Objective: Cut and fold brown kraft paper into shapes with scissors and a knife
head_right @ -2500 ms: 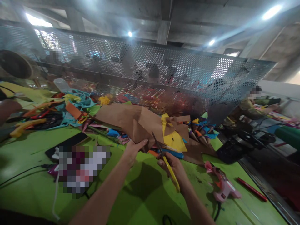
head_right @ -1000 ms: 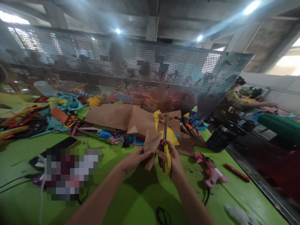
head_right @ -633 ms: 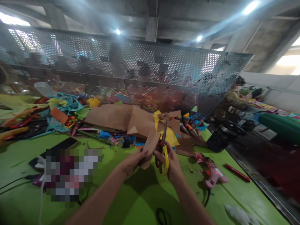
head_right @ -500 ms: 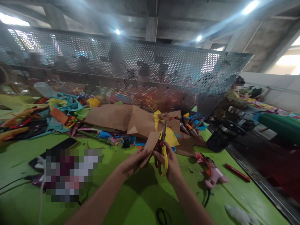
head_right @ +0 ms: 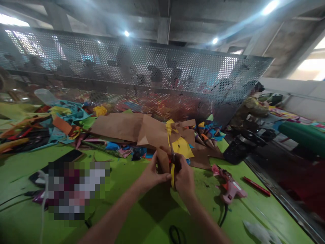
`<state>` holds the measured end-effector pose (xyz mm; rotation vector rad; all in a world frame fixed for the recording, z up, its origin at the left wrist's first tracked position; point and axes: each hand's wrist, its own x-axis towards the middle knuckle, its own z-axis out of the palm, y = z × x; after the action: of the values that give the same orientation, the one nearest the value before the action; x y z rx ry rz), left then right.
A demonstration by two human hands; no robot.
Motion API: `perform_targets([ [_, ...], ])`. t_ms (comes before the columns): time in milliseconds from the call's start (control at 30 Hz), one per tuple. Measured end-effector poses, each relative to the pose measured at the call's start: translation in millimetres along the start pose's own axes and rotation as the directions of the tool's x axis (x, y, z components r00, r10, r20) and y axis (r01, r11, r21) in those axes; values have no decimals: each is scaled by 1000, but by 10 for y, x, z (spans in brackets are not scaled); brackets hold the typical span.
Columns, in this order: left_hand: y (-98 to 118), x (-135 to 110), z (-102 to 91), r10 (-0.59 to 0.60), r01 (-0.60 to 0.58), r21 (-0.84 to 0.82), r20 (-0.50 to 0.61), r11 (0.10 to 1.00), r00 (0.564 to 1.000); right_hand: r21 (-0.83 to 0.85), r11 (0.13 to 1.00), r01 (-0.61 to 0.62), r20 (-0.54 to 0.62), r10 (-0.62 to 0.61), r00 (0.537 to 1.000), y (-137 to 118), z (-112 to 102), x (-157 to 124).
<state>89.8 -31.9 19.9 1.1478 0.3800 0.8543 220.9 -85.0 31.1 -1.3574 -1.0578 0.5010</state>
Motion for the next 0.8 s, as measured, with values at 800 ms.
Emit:
perform_targets([
  [800, 67, -72, 87, 68, -54, 316, -31, 947, 997, -166, 981, 105, -92, -121, 988, 72, -52, 32],
])
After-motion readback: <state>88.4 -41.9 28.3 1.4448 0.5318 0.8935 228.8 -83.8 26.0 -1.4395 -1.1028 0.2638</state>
